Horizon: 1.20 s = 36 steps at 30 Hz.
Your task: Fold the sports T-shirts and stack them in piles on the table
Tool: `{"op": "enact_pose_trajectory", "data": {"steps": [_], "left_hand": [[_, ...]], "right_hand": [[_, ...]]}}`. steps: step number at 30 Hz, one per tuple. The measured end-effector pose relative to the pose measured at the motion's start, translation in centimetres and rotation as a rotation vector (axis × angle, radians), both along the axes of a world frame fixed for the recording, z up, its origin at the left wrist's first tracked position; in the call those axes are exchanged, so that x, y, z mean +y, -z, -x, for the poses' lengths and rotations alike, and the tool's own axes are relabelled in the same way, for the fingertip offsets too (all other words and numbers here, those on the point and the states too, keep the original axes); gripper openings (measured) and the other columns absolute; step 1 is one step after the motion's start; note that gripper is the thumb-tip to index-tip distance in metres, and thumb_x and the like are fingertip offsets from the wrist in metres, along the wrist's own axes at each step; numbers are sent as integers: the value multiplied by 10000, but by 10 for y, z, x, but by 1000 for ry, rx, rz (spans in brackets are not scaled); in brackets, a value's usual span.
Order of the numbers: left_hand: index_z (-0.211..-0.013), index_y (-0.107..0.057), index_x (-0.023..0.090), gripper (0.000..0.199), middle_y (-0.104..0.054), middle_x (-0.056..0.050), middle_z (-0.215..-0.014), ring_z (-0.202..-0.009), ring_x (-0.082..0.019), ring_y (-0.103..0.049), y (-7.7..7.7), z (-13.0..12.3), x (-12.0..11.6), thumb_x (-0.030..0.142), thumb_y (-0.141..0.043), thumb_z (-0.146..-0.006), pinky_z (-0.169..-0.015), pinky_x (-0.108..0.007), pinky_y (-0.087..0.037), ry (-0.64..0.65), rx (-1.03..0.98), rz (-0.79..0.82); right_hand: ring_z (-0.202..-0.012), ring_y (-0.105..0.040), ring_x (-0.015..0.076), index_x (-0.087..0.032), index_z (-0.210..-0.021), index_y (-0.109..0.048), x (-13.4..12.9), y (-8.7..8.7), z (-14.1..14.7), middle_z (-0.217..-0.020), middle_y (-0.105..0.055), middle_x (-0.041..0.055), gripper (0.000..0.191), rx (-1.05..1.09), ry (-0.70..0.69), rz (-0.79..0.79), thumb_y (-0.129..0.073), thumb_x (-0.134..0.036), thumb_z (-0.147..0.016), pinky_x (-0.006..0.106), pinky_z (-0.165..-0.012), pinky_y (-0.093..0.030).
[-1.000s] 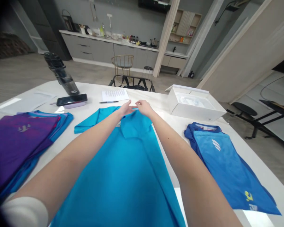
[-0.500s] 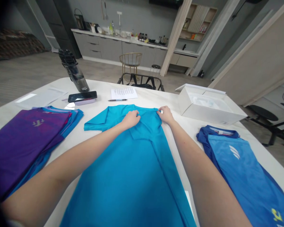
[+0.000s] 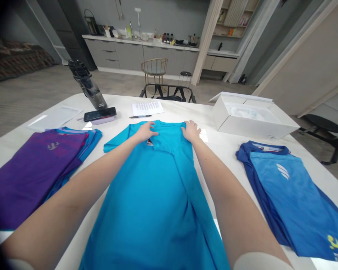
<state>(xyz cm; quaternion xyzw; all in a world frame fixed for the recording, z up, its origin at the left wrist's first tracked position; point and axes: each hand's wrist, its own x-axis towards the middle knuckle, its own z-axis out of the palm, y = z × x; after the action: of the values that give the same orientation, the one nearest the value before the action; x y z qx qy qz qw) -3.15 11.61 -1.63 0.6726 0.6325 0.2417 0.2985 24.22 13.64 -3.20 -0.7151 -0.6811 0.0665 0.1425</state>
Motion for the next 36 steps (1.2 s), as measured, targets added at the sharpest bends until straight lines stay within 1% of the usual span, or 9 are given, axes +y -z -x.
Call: {"op": "enact_pose_trajectory", "data": {"steps": [2,5,7,9,11,15,21,29,36], "left_hand": [[-1378,-565,203,500,-635,-126,-1382,-1242,-244,-617,0,-1,-10,115,-604,-887,-1011,-339,-489,6,132,-155],[-1421,-547,200,497,-565,-146,-1447,-1310,-271,-554,-2,-10,-34,88,-453,-946,-1064,-402,-451,-5,326,-392],[-1393,-581,201,440,-571,-147,-1435,-1302,-287,-544,-2,-22,-55,139,-435,-982,-1066,-432,-434,170,417,-470],[-1328,-633,217,377,-610,-126,-1385,-1274,-274,-556,-1,-35,-78,190,-434,-1009,-1064,-428,-421,439,464,-499],[-1285,-664,237,346,-646,-100,-1335,-1253,-252,-570,1,-47,-100,221,-434,-1026,-1057,-407,-413,634,474,-499],[-1298,-680,259,349,-663,-83,-1329,-1235,-234,-584,6,-62,-138,236,-459,-1029,-1013,-374,-420,745,462,-481],[-1280,-710,266,340,-639,-84,-1378,-1263,-254,-562,4,-67,-193,285,-462,-1049,-1018,-385,-390,804,482,-501],[-1290,-695,278,342,-630,-90,-1371,-1247,-248,-547,-1,-93,-269,304,-441,-1062,-1002,-380,-368,954,446,-512],[-1303,-676,249,338,-655,-89,-1297,-1163,-233,-579,2,-108,-311,309,-436,-1072,-931,-360,-383,957,409,-555]], "right_hand": [[-1471,-331,384,-253,-1522,-480,-18,1,1,-1657,-354,162,527,-24,-36,-15,-431,-449,-1036,734,-1116,-312],[-1479,-339,359,-248,-1500,-517,-54,-6,2,-1652,-374,148,507,-40,-122,-53,-437,-460,-1047,676,-1146,-322],[-1428,-411,345,-242,-1406,-615,-83,-11,3,-1579,-461,149,445,-44,-195,-81,-487,-455,-1037,587,-1129,-385],[-1319,-517,315,-238,-1281,-701,-116,-14,4,-1427,-575,141,361,-31,-271,-96,-545,-433,-1020,479,-1079,-446],[-1172,-605,268,-236,-1185,-743,-150,-16,4,-1253,-640,115,285,0,-348,-84,-586,-399,-1010,390,-1018,-478],[-928,-656,204,-233,-1064,-773,-218,-18,3,-1030,-667,62,201,39,-431,17,-614,-341,-1007,311,-898,-495],[-948,-673,208,-230,-1263,-720,-304,-20,-5,-1099,-698,74,284,45,-379,64,-616,-309,-1010,309,-896,-497],[-939,-695,232,-249,-1239,-715,-409,-34,-28,-1101,-723,69,271,-2,-247,112,-628,-332,-995,319,-824,-501],[-924,-688,241,-229,-1230,-688,-484,-39,-46,-1103,-716,80,320,-90,-86,139,-669,-392,-956,317,-739,-468]]}}
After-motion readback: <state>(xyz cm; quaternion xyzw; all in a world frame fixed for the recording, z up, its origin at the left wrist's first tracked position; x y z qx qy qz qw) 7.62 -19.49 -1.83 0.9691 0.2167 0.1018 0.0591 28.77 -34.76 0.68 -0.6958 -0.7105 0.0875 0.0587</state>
